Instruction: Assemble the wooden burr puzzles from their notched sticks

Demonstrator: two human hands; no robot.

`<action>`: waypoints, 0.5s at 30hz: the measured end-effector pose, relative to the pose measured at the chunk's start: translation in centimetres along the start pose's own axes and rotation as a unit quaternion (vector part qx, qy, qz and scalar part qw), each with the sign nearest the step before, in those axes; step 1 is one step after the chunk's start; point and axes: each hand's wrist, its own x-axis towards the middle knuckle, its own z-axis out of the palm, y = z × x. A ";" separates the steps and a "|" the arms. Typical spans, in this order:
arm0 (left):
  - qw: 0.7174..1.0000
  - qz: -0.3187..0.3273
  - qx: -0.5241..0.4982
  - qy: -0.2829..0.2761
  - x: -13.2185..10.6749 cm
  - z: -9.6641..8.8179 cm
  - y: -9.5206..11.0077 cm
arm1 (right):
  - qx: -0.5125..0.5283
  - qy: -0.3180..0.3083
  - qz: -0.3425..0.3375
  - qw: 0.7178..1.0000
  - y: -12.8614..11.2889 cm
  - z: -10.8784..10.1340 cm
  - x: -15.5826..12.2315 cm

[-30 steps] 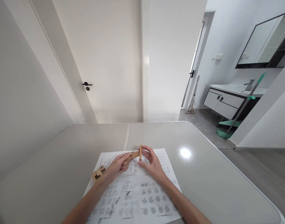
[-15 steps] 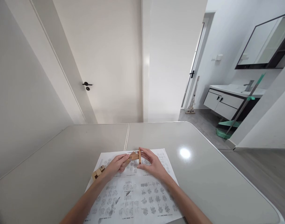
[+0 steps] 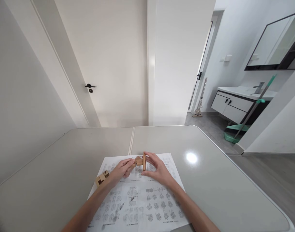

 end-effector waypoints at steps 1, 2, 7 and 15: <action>1.000 0.003 -0.001 0.001 0.0 0.1 -0.1 | 0.000 0.001 0.001 1.000 0.0 0.0 0.0; 1.000 0.006 0.000 0.002 0.1 0.1 -0.2 | 0.000 0.002 0.001 1.000 0.0 -0.1 0.0; 1.000 0.003 0.022 -0.020 -0.1 -0.1 0.0 | 0.021 -0.021 0.016 0.999 -0.3 -0.4 0.0; 0.998 0.006 0.047 -0.031 -0.3 1.4 0.9 | -0.013 -0.026 0.028 0.999 -0.4 0.8 -0.2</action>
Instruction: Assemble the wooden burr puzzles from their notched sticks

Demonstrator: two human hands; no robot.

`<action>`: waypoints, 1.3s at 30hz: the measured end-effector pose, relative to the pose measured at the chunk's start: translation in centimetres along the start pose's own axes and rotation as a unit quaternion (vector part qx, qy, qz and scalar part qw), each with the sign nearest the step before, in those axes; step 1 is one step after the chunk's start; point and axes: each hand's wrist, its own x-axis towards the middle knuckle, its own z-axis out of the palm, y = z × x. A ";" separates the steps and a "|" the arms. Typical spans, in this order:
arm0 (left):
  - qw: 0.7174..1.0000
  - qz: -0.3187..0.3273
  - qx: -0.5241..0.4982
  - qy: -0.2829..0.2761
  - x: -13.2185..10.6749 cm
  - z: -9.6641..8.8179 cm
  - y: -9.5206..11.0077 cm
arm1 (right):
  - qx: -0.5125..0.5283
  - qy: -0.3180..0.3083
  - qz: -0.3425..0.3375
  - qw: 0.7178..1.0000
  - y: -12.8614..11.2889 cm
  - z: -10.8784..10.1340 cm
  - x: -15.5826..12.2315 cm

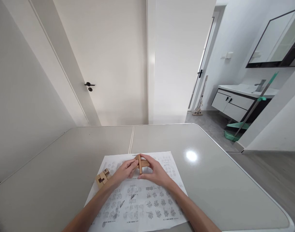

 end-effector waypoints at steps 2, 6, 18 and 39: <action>1.000 -0.006 -0.003 0.003 -0.1 0.3 0.3 | -0.001 -0.004 0.007 1.000 0.0 0.2 -0.1; 1.000 -0.015 -0.006 -0.003 -0.2 0.4 0.4 | -0.015 -0.006 0.000 1.000 -0.3 0.2 -0.3; 1.000 -0.003 -0.018 -0.025 0.1 0.6 -0.6 | -0.007 -0.048 0.002 0.999 -1.0 -0.3 -0.5; 0.998 0.006 -0.057 -0.031 -0.1 0.9 -0.4 | 0.063 -0.100 0.021 0.993 -0.2 -1.2 -0.2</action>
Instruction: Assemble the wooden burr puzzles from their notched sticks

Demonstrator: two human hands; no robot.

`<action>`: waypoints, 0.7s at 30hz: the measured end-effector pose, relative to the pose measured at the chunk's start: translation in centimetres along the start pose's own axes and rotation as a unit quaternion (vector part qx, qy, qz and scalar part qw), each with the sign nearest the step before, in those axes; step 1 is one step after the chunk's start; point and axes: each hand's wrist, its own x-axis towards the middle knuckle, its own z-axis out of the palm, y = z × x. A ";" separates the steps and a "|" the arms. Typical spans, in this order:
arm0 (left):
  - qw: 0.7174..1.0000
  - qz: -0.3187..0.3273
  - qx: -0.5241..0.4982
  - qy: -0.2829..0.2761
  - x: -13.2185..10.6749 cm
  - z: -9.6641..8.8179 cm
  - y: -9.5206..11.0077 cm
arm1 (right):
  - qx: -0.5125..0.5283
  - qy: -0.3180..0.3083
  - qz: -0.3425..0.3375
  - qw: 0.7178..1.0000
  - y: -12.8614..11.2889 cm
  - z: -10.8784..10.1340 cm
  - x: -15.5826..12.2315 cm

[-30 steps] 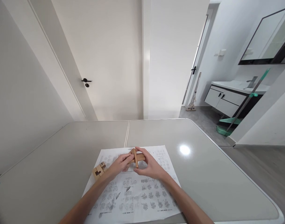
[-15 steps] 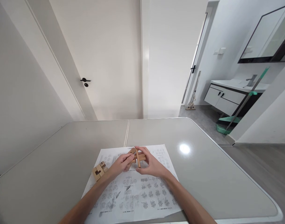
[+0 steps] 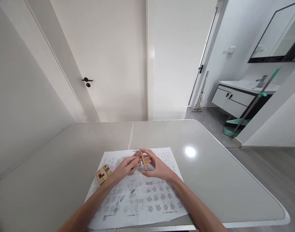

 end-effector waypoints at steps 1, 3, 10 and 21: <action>1.000 -0.001 -0.001 0.000 0.0 0.0 0.0 | -0.003 0.003 0.000 1.000 0.1 0.0 0.0; 1.000 -0.004 -0.006 -0.003 0.0 0.0 0.1 | -0.012 0.011 0.002 1.000 0.1 0.0 0.0; 1.000 -0.010 -0.008 -0.018 0.0 -0.1 0.0 | -0.019 0.014 0.001 1.000 0.1 0.1 -0.1; 0.998 -0.027 0.037 -0.034 -0.1 0.0 0.3 | -0.033 0.004 0.012 0.999 0.0 0.0 -0.2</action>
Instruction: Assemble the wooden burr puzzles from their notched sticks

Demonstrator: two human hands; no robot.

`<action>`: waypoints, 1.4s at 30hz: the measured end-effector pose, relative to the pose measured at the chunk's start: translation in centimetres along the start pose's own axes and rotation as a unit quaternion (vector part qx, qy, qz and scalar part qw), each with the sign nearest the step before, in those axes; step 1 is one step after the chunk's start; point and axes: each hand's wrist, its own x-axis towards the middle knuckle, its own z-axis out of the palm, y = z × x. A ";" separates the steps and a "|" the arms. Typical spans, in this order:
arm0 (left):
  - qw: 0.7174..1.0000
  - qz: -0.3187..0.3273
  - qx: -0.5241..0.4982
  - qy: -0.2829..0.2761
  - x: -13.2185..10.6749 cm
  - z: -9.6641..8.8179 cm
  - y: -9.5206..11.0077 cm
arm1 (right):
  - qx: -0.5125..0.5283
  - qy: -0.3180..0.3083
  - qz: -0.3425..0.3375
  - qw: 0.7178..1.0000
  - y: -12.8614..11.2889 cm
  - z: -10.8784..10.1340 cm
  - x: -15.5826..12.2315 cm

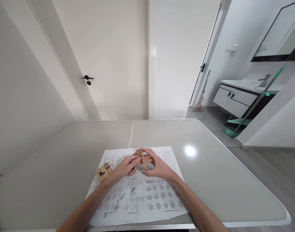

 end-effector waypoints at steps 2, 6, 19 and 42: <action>1.000 -0.003 -0.004 0.001 0.0 0.0 -0.1 | 0.000 -0.001 -0.003 1.000 0.0 0.0 0.0; 1.000 0.001 -0.013 0.001 0.1 -0.1 -0.2 | 0.000 -0.001 -0.007 1.000 0.1 0.0 0.1; 0.999 0.000 -0.034 0.015 0.0 0.2 -0.1 | -0.009 0.000 -0.006 1.000 0.0 0.2 0.1; 0.926 0.095 -0.263 0.254 0.6 -2.4 -0.3 | -0.335 0.120 -0.025 0.934 3.1 3.0 0.9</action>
